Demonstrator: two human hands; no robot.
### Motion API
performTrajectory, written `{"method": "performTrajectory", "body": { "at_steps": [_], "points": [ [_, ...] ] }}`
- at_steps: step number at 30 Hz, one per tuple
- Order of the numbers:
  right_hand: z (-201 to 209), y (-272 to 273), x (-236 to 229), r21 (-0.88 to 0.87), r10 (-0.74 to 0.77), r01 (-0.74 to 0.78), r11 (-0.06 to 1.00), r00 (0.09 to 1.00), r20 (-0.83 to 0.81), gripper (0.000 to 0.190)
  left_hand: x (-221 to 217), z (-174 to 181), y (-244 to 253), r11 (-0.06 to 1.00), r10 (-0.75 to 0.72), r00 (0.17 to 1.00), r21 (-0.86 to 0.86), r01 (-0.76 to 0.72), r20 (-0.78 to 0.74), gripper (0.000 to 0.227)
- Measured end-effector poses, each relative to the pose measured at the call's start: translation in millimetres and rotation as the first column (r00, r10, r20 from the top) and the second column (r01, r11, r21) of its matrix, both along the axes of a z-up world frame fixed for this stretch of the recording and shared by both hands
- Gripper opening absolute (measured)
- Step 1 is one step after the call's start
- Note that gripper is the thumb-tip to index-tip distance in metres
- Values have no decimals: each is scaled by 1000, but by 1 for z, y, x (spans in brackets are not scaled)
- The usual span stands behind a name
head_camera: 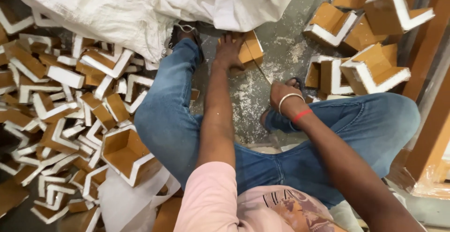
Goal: Trimming or cutting foam-lined cardboard corner protectors using a saw blade.
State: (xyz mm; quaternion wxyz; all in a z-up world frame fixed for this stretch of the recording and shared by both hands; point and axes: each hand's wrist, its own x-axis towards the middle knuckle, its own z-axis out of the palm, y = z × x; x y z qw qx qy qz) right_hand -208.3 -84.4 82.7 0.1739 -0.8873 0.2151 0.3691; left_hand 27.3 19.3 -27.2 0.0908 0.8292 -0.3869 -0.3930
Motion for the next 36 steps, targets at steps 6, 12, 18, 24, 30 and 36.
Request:
{"method": "performTrajectory", "body": {
  "at_steps": [6, 12, 18, 24, 30, 36],
  "points": [
    [-53, 1, -1, 12, -59, 58, 998, 995, 77, 27, 1, -35, -7, 999, 27, 998, -44, -29, -50, 125],
    [-105, -9, 29, 38, -94, 94, 995, 996, 2, 34, -6, -44, -18, 998, 22, 996, 52, -18, -86, 117],
    [-46, -8, 26, 64, -136, 135, 989, 991, 8, 34, -6, -58, -18, 997, -62, 983, -46, 54, -175, 145],
    [-6, -3, 40, 7, -67, 68, 998, 997, -43, 34, -16, -73, 13, 991, 79, 941, -73, -109, -329, 144],
    [-41, 4, 22, 0, -85, 86, 996, 978, 189, 32, -11, -77, 15, 954, 83, 989, -278, -114, -121, 147],
    [-35, -1, 31, 7, -136, 136, 991, 984, 114, 33, -49, -29, -19, 997, 72, 996, -16, -71, 52, 131]
  ]
}}
